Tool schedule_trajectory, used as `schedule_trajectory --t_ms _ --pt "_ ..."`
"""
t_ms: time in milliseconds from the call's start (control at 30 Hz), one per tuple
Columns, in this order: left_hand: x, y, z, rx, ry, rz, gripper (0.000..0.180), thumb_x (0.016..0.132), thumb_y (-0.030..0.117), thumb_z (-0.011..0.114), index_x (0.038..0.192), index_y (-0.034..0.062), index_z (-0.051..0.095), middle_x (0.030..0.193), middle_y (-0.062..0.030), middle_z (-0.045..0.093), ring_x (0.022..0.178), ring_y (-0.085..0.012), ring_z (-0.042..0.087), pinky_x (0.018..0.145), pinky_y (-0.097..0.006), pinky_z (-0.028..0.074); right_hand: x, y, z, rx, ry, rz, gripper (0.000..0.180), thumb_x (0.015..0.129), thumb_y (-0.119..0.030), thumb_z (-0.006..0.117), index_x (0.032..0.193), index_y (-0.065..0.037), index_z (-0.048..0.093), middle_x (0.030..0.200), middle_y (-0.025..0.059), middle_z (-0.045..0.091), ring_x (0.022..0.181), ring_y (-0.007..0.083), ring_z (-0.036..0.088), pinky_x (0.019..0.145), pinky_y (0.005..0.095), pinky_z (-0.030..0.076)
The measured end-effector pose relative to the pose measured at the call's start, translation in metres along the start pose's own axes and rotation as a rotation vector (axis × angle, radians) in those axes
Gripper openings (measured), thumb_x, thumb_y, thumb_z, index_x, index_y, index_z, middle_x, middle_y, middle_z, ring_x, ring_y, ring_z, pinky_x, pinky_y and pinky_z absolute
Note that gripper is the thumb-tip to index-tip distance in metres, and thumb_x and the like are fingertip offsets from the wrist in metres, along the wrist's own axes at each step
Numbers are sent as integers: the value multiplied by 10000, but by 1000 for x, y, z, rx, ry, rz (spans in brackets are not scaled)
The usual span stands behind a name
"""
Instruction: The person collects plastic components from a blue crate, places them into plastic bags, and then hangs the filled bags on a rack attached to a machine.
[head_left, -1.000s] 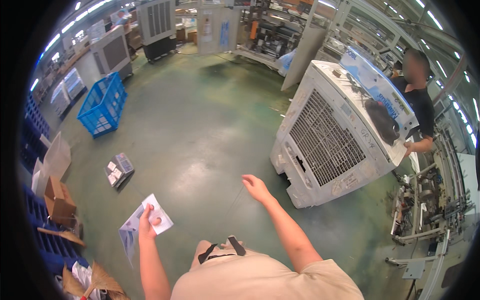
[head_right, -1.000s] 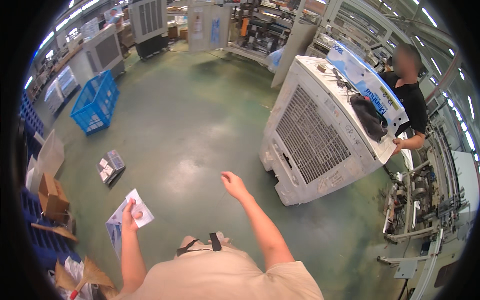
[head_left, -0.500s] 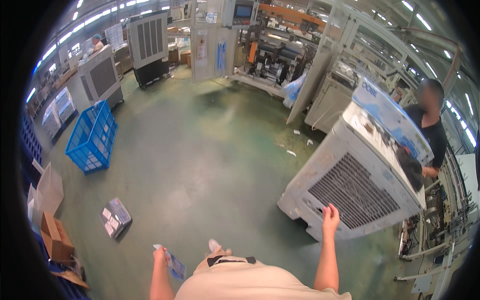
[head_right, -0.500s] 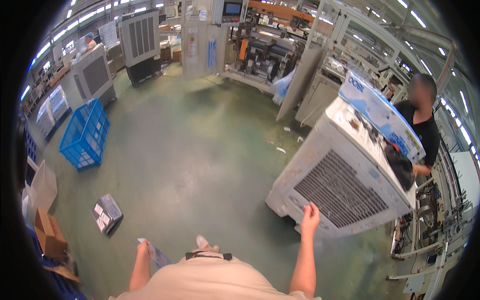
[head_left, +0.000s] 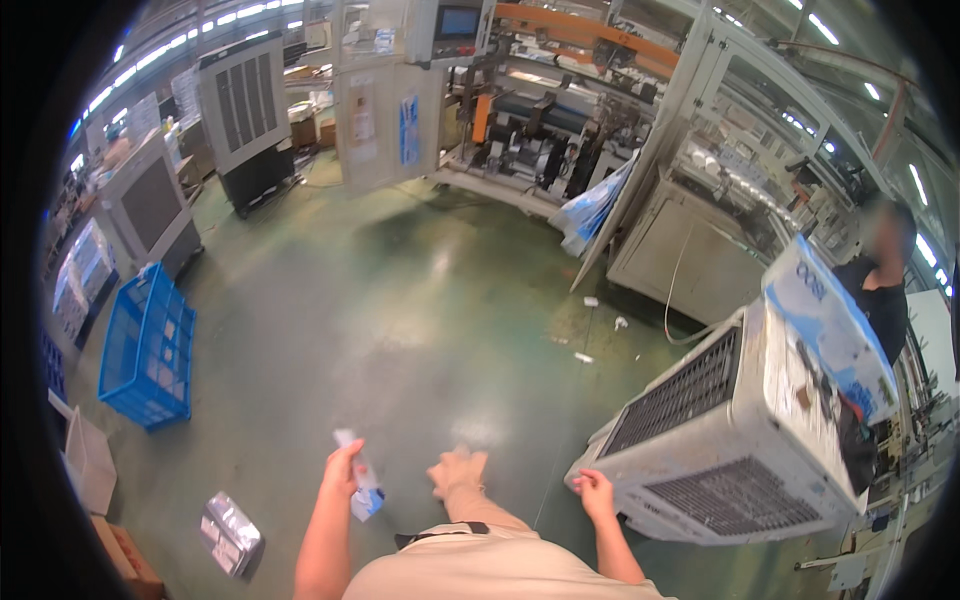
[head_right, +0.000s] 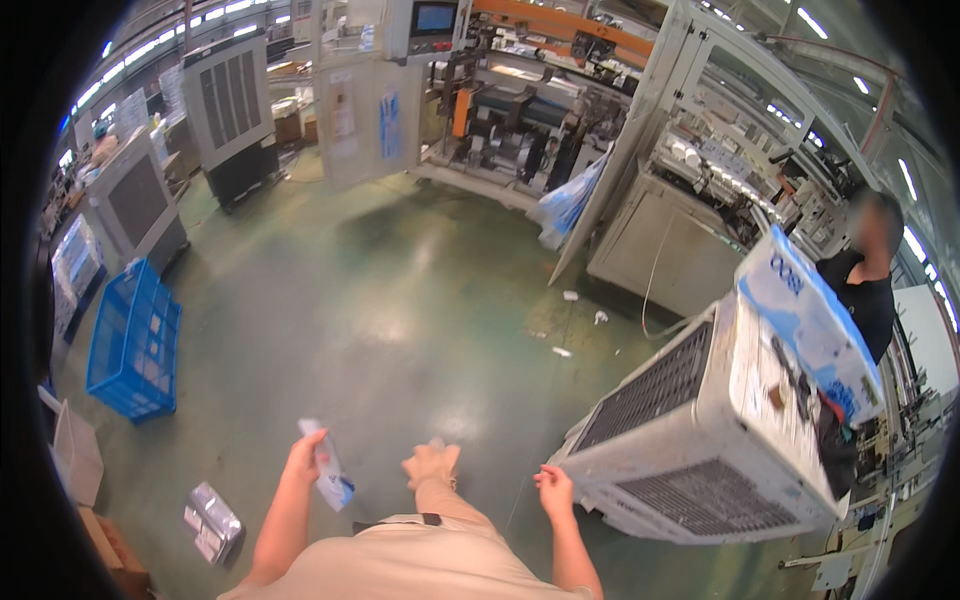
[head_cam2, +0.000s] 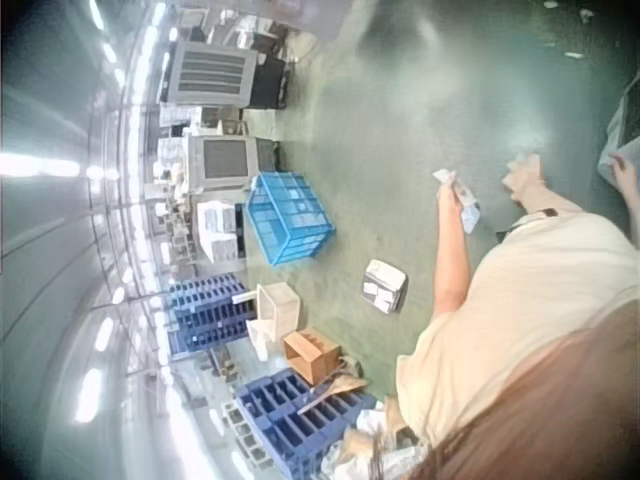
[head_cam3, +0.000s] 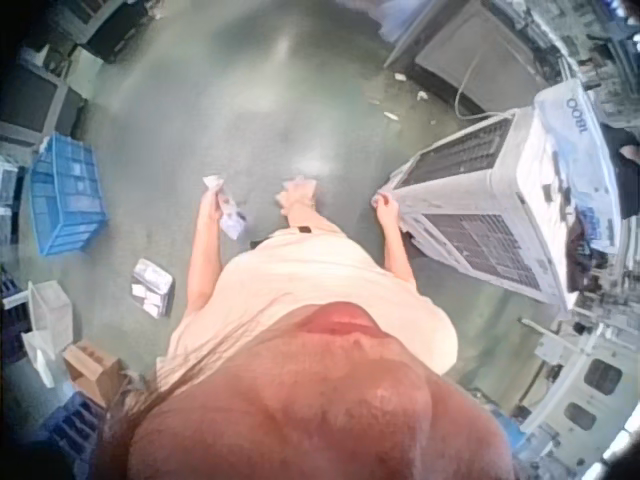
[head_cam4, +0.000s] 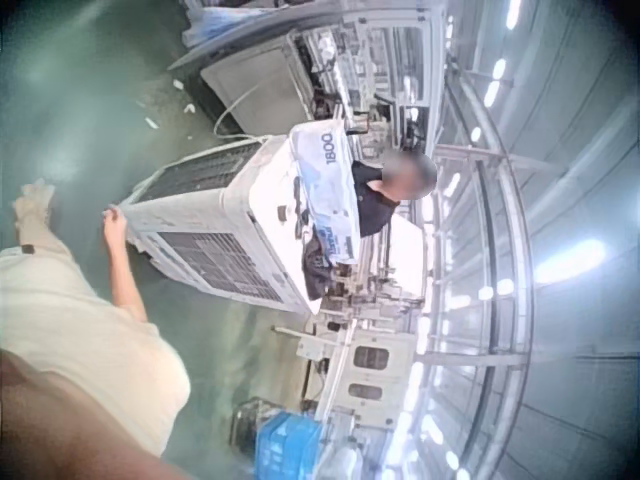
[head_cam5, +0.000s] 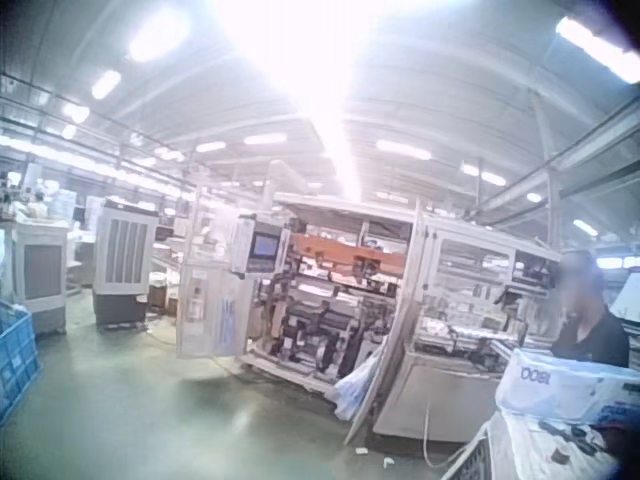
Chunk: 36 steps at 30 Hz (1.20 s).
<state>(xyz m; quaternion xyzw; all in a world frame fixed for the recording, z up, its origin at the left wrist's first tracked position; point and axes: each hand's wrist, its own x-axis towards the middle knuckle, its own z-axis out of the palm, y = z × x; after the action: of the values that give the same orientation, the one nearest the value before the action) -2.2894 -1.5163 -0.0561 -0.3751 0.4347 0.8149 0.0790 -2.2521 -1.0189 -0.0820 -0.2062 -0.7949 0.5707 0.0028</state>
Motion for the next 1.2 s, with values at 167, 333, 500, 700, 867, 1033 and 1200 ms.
schedule_trajectory --t_ms 167,333,500,700,867,1033,1200 --pt "73 63 -12 -222 -18 -141 288 775 189 631 1029 107 524 926 -72 592 759 -203 575 414 -205 367 165 -97 64 -89 -40 -291 211 857 -67 486 1036 21 555 836 103 642 769 147 614 695 259 486" --pt "151 121 9 -233 105 -100 263 806 237 604 1014 96 524 910 -55 581 729 -190 556 420 -195 364 271 -246 120 -207 -110 -415 237 853 -143 515 1040 -14 581 904 109 643 829 180 615 743 284 469" --pt "232 147 74 -285 65 -103 213 824 261 576 954 103 520 867 -40 568 712 -175 543 435 -222 376 353 -307 181 -168 -285 -458 238 858 -148 511 1041 -13 580 954 118 629 870 188 607 765 293 469" --pt "403 209 118 -200 87 -91 100 831 225 516 855 130 500 794 -2 523 652 -155 504 439 -245 376 454 -308 238 -112 -345 -282 244 860 -154 507 1057 -26 573 946 118 632 889 194 606 769 297 469" --pt "490 310 280 -157 230 -137 139 839 239 480 732 152 471 680 31 467 584 -131 448 431 -243 354 533 -325 252 -284 -224 -227 236 877 -118 497 1082 -24 564 956 110 630 903 159 599 782 295 466" --pt "566 376 425 88 -148 -172 144 833 257 498 726 161 497 663 44 477 532 -107 423 400 -225 332 603 -335 249 146 -123 -66 235 878 -108 501 1081 -8 561 954 105 628 895 152 592 780 287 472" --pt "593 391 562 -4 -338 -184 94 798 219 574 767 144 527 704 25 501 557 -91 439 381 -186 312 725 -375 225 216 40 -205 235 881 -100 510 1087 10 535 899 87 622 853 135 588 764 261 472"
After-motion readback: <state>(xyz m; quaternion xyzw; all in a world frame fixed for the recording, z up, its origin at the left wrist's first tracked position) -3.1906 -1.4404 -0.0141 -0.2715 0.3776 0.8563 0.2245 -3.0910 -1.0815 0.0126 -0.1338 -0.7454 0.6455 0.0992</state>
